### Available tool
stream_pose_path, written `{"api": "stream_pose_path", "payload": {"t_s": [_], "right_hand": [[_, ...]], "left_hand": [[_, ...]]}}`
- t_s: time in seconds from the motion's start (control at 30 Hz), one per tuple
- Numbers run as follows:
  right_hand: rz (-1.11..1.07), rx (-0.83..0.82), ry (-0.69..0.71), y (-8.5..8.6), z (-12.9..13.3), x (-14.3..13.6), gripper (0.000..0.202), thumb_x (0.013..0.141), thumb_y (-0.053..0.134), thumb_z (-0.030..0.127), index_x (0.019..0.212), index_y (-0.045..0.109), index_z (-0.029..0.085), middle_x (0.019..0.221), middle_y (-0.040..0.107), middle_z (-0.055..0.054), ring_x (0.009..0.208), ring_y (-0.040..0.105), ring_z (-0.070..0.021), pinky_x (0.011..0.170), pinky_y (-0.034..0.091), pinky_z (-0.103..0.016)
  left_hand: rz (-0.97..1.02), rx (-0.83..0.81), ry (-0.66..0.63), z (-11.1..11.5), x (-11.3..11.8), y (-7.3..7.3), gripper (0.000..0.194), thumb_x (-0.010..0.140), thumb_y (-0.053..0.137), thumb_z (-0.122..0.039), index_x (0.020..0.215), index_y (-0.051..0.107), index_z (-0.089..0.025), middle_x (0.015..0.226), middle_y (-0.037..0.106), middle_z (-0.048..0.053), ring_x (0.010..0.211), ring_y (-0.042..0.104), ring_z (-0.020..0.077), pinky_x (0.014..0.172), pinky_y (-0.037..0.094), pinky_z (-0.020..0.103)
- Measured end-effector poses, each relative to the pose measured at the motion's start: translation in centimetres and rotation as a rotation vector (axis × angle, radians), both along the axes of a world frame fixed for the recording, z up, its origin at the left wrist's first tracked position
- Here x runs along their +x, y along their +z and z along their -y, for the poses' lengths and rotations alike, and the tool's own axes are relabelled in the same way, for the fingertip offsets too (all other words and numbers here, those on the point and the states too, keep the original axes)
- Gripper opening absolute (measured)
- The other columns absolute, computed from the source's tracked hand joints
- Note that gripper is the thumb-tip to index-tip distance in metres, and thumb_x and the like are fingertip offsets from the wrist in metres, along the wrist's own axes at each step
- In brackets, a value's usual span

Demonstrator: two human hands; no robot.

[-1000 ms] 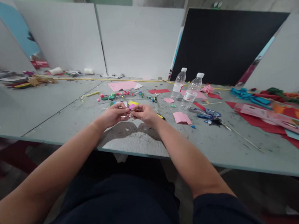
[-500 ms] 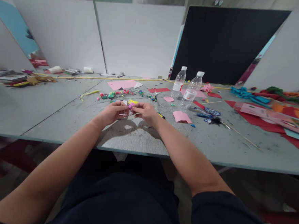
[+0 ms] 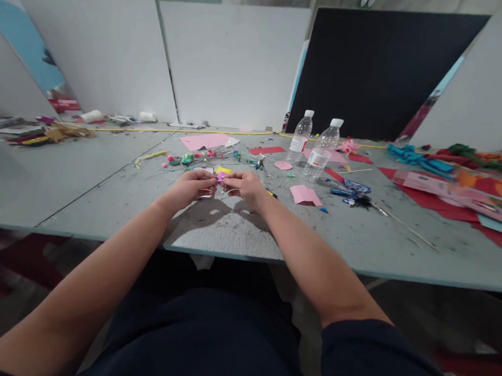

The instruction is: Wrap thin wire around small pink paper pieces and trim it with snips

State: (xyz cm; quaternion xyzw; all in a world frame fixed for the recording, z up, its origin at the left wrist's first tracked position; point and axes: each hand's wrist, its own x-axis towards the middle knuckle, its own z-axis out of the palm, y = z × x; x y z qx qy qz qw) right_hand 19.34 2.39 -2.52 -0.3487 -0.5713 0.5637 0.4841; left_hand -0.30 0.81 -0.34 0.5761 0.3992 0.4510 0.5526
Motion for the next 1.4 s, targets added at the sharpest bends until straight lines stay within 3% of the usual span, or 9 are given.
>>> {"api": "stream_pose_path", "payload": {"t_s": [0.17,0.53,0.83,1.0,1.2,1.4], "right_hand": [[-0.027,-0.114,0.053,0.2,0.1,0.3,0.019,0.067,0.086,0.032,0.077,0.072,0.024,0.082,0.071,-0.002,0.077,0.062,-0.0164,0.071,0.05,-0.033],[-0.056,-0.076,0.064,0.3,0.3,0.3,0.019,0.063,0.087,0.027,0.07,0.07,0.024,0.07,0.067,0.0,0.071,0.057,-0.016,0.069,0.046,-0.031],[-0.086,-0.188,0.321,0.9,1.0,1.7,0.019,0.06,0.089,0.021,0.071,0.073,0.019,0.072,0.069,-0.001,0.072,0.061,-0.0141,0.072,0.048,-0.03],[-0.078,-0.181,0.391,0.7,1.0,1.8,0.025,0.055,0.094,0.026,0.068,0.074,0.018,0.069,0.068,0.0,0.069,0.061,-0.0134,0.068,0.049,-0.029],[-0.018,-0.147,0.345,0.5,0.9,1.3,0.025,0.057,0.092,0.028,0.07,0.074,0.019,0.069,0.067,0.0,0.068,0.059,-0.0133,0.064,0.046,-0.028],[-0.006,-0.165,0.302,0.6,1.2,0.8,0.026,0.058,0.091,0.032,0.073,0.073,0.02,0.071,0.065,0.0,0.069,0.058,-0.0142,0.065,0.046,-0.029]], "left_hand": [[0.009,0.001,-0.021,-0.1,-0.1,0.0,0.008,0.082,0.079,-0.015,0.078,0.072,-0.016,0.069,0.069,0.003,0.062,0.065,0.0114,0.066,0.051,0.025],[-0.009,0.018,-0.055,-0.1,-0.2,-0.1,0.014,0.08,0.082,-0.017,0.08,0.068,-0.016,0.069,0.067,0.001,0.062,0.064,0.0101,0.065,0.052,0.024],[-0.002,0.067,-0.214,0.0,-0.4,-0.3,0.037,0.065,0.095,-0.034,0.082,0.068,-0.016,0.077,0.07,0.0,0.067,0.066,0.0098,0.071,0.056,0.026],[0.015,0.094,-0.329,-0.1,-0.4,-0.5,0.036,0.065,0.095,-0.033,0.08,0.068,-0.015,0.073,0.069,0.0,0.062,0.064,0.0088,0.066,0.054,0.025],[-0.059,0.136,-0.287,0.2,-0.4,-0.2,0.027,0.072,0.09,-0.028,0.083,0.07,-0.014,0.073,0.068,0.0,0.061,0.061,0.0073,0.061,0.049,0.022],[-0.067,0.156,-0.224,0.1,-0.2,-0.3,0.032,0.07,0.092,-0.029,0.076,0.064,-0.014,0.07,0.069,0.001,0.064,0.065,0.0101,0.065,0.051,0.025]]}}
